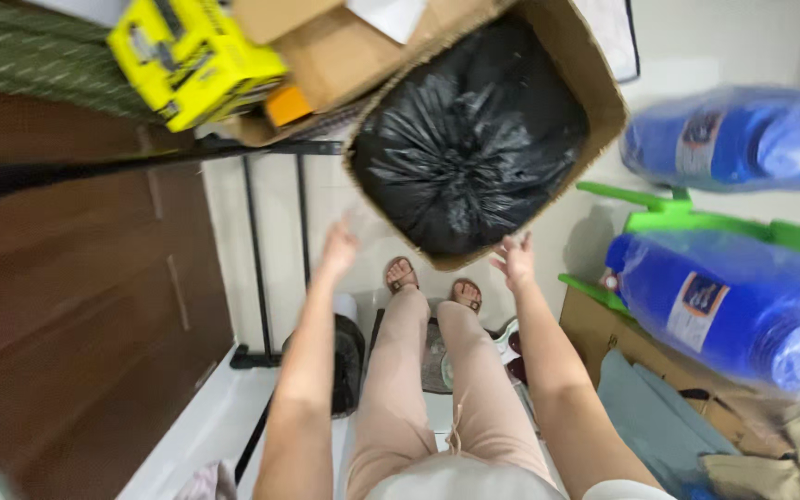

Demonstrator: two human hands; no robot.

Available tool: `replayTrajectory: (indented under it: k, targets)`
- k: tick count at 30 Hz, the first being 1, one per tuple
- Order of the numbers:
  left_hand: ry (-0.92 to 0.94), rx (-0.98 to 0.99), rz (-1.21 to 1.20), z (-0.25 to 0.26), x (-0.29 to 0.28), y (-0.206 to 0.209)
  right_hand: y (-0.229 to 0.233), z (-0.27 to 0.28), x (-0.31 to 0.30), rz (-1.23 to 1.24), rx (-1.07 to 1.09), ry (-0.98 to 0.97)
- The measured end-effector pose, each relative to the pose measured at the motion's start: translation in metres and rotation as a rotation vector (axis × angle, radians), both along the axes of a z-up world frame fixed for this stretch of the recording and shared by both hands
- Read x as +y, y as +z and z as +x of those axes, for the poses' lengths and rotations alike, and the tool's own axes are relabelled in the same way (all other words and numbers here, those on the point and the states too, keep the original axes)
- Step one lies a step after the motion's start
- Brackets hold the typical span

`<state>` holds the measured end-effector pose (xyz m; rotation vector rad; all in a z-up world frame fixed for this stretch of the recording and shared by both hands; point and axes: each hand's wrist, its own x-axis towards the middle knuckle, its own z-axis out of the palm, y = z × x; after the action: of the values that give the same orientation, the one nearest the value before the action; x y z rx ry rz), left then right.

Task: The person removes a full black trash bag from a bin, ties it, and places it into a larger cardboard box. They then move a clothes drying rack and adjust several cardboard boxes on the floor.

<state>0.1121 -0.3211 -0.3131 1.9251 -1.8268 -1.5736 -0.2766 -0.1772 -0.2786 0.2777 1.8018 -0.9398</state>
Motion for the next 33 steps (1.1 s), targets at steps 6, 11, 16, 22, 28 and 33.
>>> replayTrajectory:
  k: [6, 11, 16, 22, 28, 33]
  targets:
    - [0.080, -0.189, 0.197, 0.048, 0.154, 0.139, 0.102, 0.026, -0.027, 0.204, 0.277, 0.594]
    - [0.464, -0.092, 0.083, 0.111, 0.223, 0.238, 0.161, 0.086, -0.082, -0.013, 0.133, 0.896]
    - [1.118, 0.289, -0.055, 0.172, 0.262, 0.279, 0.202, 0.183, -0.147, -0.364, -0.047, 1.197]
    - [1.427, 0.197, -0.243, 0.162, 0.323, 0.303, 0.260, 0.290, -0.150, -0.480, -0.218, 1.596]
    - [1.517, -0.092, -0.328, 0.051, 0.403, 0.268, 0.228, 0.288, -0.101, -0.194, -0.261, 1.991]
    - [1.562, 0.000, -0.242, -0.031, 0.442, 0.239, 0.175, 0.293, -0.069, 0.022, -0.113, 2.173]
